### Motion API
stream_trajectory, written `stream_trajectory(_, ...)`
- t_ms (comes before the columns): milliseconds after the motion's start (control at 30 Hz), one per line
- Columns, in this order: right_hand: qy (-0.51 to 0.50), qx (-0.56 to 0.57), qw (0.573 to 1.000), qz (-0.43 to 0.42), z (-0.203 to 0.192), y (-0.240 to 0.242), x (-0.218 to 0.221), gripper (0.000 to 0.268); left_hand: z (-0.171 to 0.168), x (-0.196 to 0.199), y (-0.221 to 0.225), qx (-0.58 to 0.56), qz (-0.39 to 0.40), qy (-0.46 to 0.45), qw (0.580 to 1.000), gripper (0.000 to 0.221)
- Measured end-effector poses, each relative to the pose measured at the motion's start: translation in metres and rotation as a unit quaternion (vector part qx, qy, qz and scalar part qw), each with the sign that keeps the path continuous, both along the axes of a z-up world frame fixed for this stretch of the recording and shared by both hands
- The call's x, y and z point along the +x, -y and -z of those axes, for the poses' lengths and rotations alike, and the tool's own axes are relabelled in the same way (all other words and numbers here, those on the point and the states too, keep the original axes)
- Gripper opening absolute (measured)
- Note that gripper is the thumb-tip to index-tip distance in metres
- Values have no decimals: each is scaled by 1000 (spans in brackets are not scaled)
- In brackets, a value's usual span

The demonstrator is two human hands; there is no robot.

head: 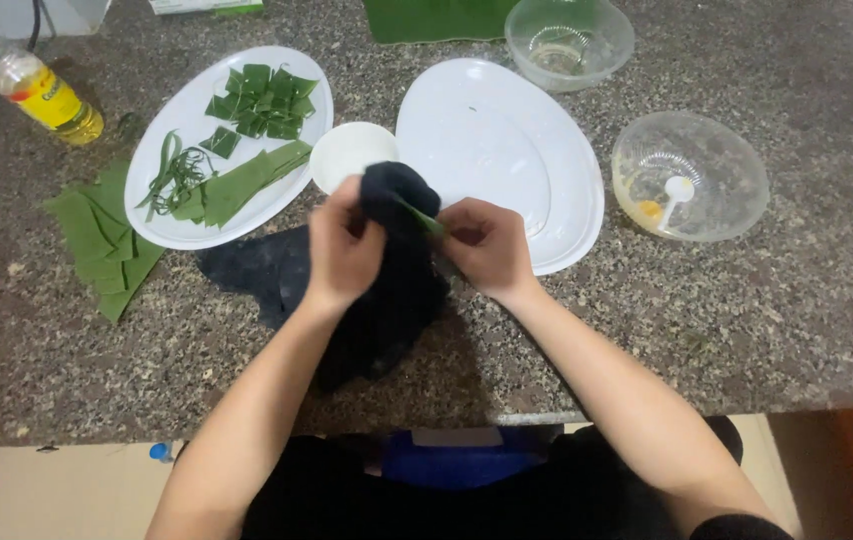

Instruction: The person is cleaning or oiling small pieces of banana leaves using a cloth before placing them on a plate.

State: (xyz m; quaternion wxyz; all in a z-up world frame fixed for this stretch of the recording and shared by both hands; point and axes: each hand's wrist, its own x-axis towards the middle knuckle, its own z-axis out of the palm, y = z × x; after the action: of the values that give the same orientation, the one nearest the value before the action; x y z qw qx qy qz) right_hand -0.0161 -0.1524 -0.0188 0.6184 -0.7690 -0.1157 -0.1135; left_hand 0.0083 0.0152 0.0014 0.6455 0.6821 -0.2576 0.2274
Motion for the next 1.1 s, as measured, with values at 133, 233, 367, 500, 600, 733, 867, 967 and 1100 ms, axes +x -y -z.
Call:
stream_trajectory(133,7,0,1000,19,4,-1,5,13,18,7,-2,0,82,-17,997,35)
stream_trajectory(233,-33,25,999,4,2,-4,1,10,15,2,-2,-5,112,-37,993,31)
stream_trajectory(367,-49,30,998,20,-5,-6,-1,6,14,3,-3,4,160,-3,987,27)
stream_trajectory(500,-62,7,997,56,39,7,17,11,18,3,0,82,179,7,980,38)
stream_trajectory(600,-86,33,993,77,57,9,21,11,6,-4,7,65,184,-4,981,30)
stream_trajectory(733,-99,19,991,89,63,9,18,19,18,-2,-2,97,160,23,982,33)
stream_trajectory(867,-86,-56,991,86,62,7,8,15,5,-7,5,135,164,22,977,37)
stream_trajectory(967,5,-65,997,31,52,3,1,22,-1,-11,4,183,159,30,970,41)
stream_trajectory(1100,59,-74,995,-11,49,2,6,29,-14,-14,5,180,173,19,968,44)
